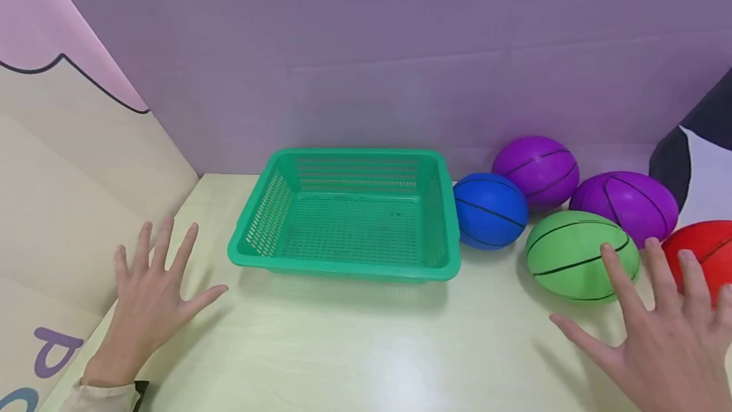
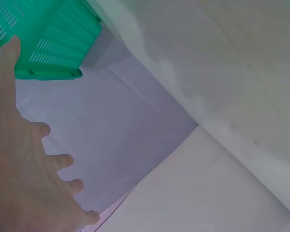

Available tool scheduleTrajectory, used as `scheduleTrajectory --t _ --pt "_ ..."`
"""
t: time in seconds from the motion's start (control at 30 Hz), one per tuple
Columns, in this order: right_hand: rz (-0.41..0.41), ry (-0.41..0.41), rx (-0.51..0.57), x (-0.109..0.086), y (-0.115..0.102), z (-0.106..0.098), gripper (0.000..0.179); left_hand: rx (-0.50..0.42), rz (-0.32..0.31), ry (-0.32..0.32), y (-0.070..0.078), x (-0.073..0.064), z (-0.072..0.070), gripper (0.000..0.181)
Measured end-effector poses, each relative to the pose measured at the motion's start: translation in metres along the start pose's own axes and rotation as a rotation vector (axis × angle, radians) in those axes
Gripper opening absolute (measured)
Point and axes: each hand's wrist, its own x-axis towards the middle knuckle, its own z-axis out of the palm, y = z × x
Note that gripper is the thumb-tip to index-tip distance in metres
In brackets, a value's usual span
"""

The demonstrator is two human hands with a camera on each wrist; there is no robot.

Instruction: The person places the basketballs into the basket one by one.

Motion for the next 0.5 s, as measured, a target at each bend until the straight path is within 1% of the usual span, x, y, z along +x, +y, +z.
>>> scheduleTrajectory --t 0.07,0.17,0.3,0.43,0.5 --pt "-0.006 0.028 0.025 0.001 -0.001 0.001 0.1 -0.004 0.018 0.0 0.002 0.001 0.001 0.101" --pt "-0.009 0.04 0.048 0.001 -0.001 0.001 0.099 -0.011 0.041 0.006 0.005 0.003 0.0 0.1" --pt "-0.022 0.014 0.082 0.005 0.0 0.002 0.1 -0.006 0.051 0.026 0.007 0.003 -0.002 0.1" --pt "-0.053 0.011 0.137 0.013 0.001 0.004 0.101 0.003 0.057 0.023 0.009 0.001 -0.004 0.1" --pt "-0.046 0.0 0.132 0.016 0.001 0.001 0.102 0.001 0.06 0.018 0.01 0.001 -0.005 0.099"
